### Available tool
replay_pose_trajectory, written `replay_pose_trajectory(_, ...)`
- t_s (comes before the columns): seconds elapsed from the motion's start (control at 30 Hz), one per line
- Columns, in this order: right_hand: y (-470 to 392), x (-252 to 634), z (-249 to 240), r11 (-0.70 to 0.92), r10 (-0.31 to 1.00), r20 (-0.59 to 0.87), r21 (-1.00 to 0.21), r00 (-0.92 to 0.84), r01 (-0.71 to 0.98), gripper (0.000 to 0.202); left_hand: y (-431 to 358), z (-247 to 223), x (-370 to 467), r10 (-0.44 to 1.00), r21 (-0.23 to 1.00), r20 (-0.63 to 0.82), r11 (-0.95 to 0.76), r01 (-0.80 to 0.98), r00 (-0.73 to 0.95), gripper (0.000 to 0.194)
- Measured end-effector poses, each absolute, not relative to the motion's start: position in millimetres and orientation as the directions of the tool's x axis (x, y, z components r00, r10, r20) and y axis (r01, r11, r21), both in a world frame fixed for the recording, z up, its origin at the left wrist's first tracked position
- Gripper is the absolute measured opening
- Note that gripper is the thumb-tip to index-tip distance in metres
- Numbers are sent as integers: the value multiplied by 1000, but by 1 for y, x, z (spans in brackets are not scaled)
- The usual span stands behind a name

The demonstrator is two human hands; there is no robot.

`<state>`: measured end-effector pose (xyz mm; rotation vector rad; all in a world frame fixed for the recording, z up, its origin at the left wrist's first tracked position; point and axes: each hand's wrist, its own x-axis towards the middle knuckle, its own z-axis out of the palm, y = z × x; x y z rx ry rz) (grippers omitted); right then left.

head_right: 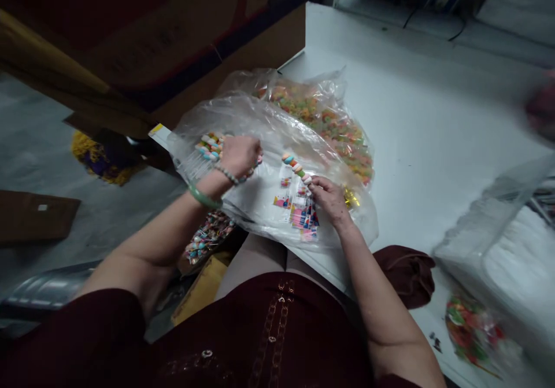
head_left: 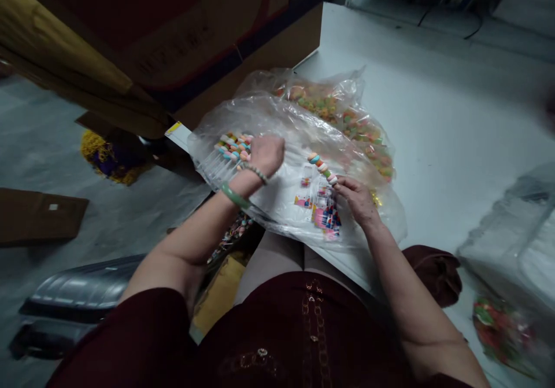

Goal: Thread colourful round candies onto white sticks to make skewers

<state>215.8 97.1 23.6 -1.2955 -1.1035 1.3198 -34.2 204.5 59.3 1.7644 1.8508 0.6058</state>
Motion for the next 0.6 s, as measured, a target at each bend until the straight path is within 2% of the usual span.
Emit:
replay_pose_trajectory(0.1,64,210,26,-200,980,-200,-977,-5,-81,16,144,35,-4,990,479,-144,70,875,0,36)
replay_pose_trajectory(0.17,41,207,24,-204,979,-204,-972,-4,-117,17,123,17,14,987,430,-157,97,897,-32,41)
replay_pose_trajectory(0.23,21,206,20,-209,977,-211,-969,3,-130,17,117,4,28,991,441,-115,107,891,-62,37)
replay_pose_trajectory(0.33,-1,207,17,-237,969,-245,-962,41,-133,18,123,-4,36,987,540,-107,160,826,-122,17)
replay_pose_trajectory(0.4,-9,207,18,-263,957,-276,-955,88,-138,21,125,-2,36,973,679,-162,232,697,-165,24)
replay_pose_trajectory(0.5,-13,203,23,-294,935,-318,-943,158,-158,25,113,8,31,952,907,-278,305,291,-130,33)
replay_pose_trajectory(0.6,-7,189,29,-288,927,-332,-929,177,-234,25,87,19,31,932,930,-361,356,-96,-43,34)
